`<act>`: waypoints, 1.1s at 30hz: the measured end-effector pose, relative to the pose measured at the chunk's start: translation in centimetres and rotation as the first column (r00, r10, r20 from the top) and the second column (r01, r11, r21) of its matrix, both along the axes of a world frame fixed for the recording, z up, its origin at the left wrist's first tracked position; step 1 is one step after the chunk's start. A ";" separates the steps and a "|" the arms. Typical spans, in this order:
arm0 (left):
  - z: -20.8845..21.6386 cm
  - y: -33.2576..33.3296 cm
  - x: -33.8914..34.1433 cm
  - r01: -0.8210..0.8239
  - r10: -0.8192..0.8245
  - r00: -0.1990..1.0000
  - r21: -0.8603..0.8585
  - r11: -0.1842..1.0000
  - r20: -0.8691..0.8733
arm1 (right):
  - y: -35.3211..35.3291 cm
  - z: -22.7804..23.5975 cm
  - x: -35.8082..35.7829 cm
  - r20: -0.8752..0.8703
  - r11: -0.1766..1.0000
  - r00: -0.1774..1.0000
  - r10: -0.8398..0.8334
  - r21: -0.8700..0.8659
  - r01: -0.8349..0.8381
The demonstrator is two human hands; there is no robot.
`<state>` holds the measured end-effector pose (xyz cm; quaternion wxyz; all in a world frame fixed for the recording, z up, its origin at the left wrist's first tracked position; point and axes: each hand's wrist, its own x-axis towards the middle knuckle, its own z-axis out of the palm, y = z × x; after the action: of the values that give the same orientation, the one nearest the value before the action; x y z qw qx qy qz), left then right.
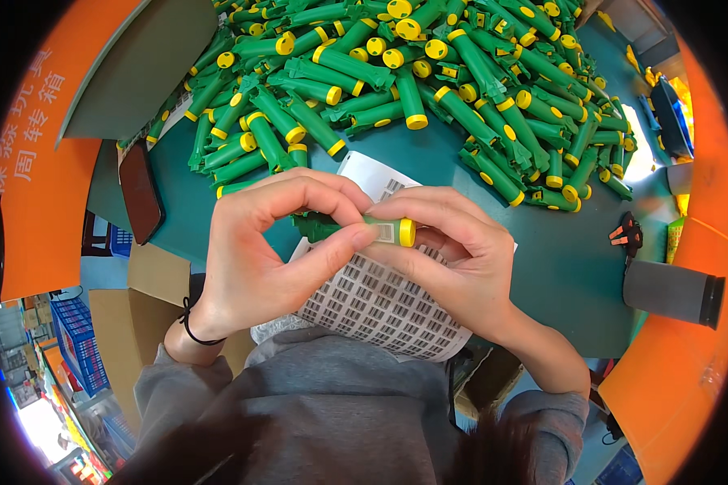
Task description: Applying small adhesive labels to plastic toy gun darts at a factory workbench.
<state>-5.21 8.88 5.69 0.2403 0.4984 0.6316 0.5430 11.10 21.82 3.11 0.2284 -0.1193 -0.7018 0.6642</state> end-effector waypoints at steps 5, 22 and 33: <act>0.0 0.0 0.0 -0.007 0.007 1.000 -0.012 1.000 -0.003 | 0.0 -0.2 -0.2 -0.034 0.999 0.999 -0.022 0.049 0.023; -1.8 0.9 -1.2 0.256 -0.129 0.873 -0.218 0.942 0.470 | 0.3 -0.5 -0.4 0.042 0.998 0.998 -0.046 0.050 0.044; -1.3 -0.8 -2.8 0.133 -0.043 0.918 -0.204 0.970 0.394 | 0.3 2.0 -0.1 0.016 0.978 0.998 -0.062 0.200 0.058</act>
<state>-8.03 8.04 4.40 0.4397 0.3790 0.6063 0.5435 11.02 22.12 5.11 0.2513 -0.1244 -0.7633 0.5820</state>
